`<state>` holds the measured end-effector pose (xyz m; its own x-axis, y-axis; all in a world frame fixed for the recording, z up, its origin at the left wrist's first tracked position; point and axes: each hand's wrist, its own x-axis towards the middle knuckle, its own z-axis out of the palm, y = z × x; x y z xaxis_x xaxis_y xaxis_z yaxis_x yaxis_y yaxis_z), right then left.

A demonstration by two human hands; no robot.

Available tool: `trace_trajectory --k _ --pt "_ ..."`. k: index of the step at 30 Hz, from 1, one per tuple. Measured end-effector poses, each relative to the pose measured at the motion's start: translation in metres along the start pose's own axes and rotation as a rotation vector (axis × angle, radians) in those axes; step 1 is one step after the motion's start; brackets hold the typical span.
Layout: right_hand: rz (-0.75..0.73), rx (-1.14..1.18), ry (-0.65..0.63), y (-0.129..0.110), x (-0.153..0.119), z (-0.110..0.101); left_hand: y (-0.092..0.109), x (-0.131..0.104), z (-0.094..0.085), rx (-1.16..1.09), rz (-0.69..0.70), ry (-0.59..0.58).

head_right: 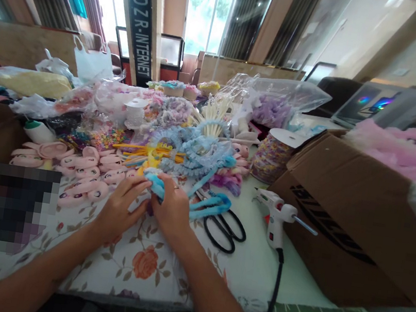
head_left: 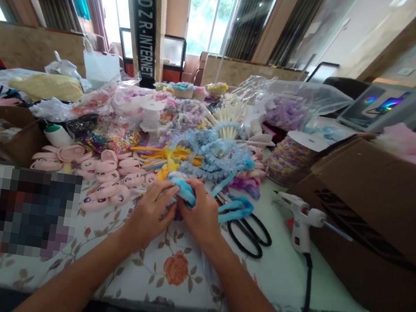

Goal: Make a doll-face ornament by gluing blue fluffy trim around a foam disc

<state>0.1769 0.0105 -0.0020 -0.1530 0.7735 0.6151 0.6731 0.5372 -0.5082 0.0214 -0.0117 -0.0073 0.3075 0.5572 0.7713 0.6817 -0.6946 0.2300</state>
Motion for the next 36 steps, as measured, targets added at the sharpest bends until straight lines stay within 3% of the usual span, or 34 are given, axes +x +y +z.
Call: trace_trajectory --k 14,17,20,24,36 --pt "0.221 0.233 -0.042 -0.011 0.003 -0.001 0.003 -0.001 0.008 0.142 -0.007 -0.011" --pt "0.249 0.244 -0.089 -0.009 0.004 -0.002 -0.001 -0.001 0.008 0.132 -0.004 -0.062" --pt "0.259 0.248 -0.132 -0.008 0.004 -0.003 -0.003 -0.001 0.007 0.149 0.006 -0.094" --pt "0.260 0.259 -0.140 -0.010 0.005 -0.004 -0.001 0.000 0.007 0.197 0.052 -0.045" --pt "0.264 0.284 -0.082 -0.015 0.001 -0.006 0.005 0.001 0.000 0.249 0.179 0.005"
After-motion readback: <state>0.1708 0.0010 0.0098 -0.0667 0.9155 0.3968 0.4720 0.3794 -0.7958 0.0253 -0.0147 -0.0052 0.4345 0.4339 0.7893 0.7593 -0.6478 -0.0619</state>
